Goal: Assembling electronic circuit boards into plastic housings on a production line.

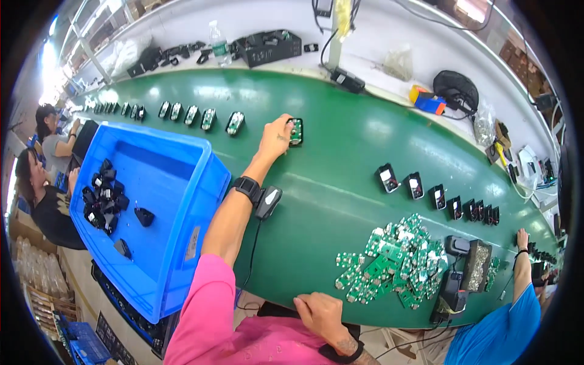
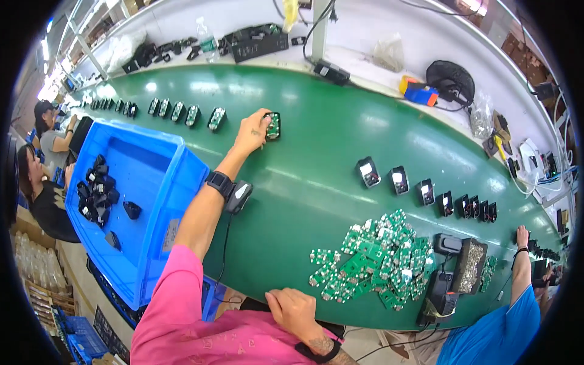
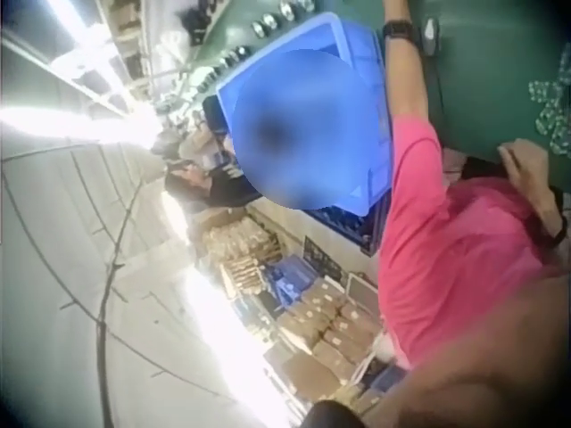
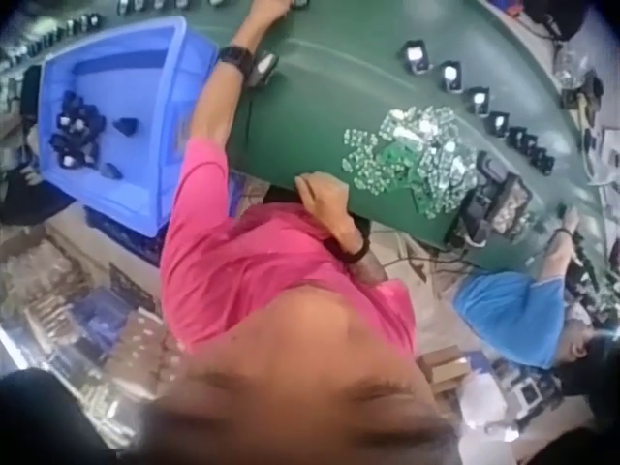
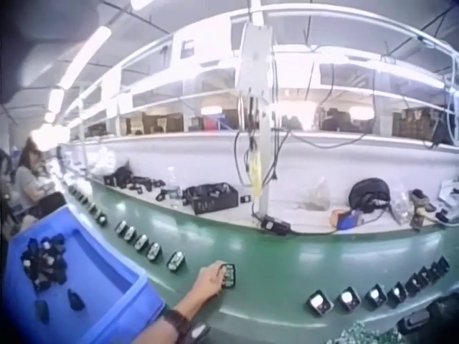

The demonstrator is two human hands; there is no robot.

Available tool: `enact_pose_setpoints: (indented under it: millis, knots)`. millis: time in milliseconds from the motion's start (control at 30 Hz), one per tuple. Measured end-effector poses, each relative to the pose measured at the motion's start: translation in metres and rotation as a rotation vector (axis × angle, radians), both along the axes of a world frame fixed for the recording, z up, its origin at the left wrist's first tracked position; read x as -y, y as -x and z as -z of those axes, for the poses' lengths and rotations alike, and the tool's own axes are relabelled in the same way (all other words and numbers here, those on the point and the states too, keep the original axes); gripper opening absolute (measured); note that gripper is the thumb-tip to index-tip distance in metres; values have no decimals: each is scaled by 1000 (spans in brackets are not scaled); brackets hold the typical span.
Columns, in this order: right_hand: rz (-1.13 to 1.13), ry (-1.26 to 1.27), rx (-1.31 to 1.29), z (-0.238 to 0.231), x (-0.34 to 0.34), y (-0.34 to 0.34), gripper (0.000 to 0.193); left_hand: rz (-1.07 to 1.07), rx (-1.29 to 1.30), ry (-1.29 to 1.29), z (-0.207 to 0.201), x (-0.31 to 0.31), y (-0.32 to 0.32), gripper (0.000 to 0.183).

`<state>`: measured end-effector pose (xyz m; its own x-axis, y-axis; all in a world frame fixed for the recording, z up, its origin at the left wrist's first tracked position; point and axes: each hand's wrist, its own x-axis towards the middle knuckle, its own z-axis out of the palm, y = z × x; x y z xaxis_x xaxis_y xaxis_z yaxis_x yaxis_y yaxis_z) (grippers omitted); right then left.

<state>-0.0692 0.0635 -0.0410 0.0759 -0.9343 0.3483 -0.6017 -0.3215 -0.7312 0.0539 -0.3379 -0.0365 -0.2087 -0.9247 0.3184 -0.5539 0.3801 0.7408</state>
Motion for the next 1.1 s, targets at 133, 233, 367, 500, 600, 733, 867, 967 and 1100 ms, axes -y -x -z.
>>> enact_pose_setpoints:
  millis: [133, 233, 367, 500, 600, 733, 867, 967, 1100]
  knots:
    - [54, -6, 72, 3, 0, 0, 9, -158, 394, 196, 8, 26, -2, 30]
    - [48, -16, 29, 2, 3, 4, 10, -99, 282, 39, 6, 31, -7, 34]
    - [31, -9, 16, 1, 5, 5, 10, 147, 194, -56, -3, 38, -9, 32]
    - [2, 8, -16, 1, 5, 4, 10, 279, 270, -69, -7, 41, -12, 35]
    - [5, -2, -2, 0, -1, 1, 10, 194, 373, 34, -6, 29, -18, 48]
    - [-3, -48, 93, 0, 2, 4, 7, 222, -59, -82, -7, -27, 7, 78]
    - [125, -428, 915, -69, 1, 24, 25, 1088, -764, -811, -65, -191, 42, 119]
    - [-108, -275, 990, -121, 25, 37, 37, 1199, -800, -1000, -61, -247, 46, 134]
    - [-101, -359, 882, -131, 40, 28, 32, 1338, -995, -1122, -64, -263, 60, 126]
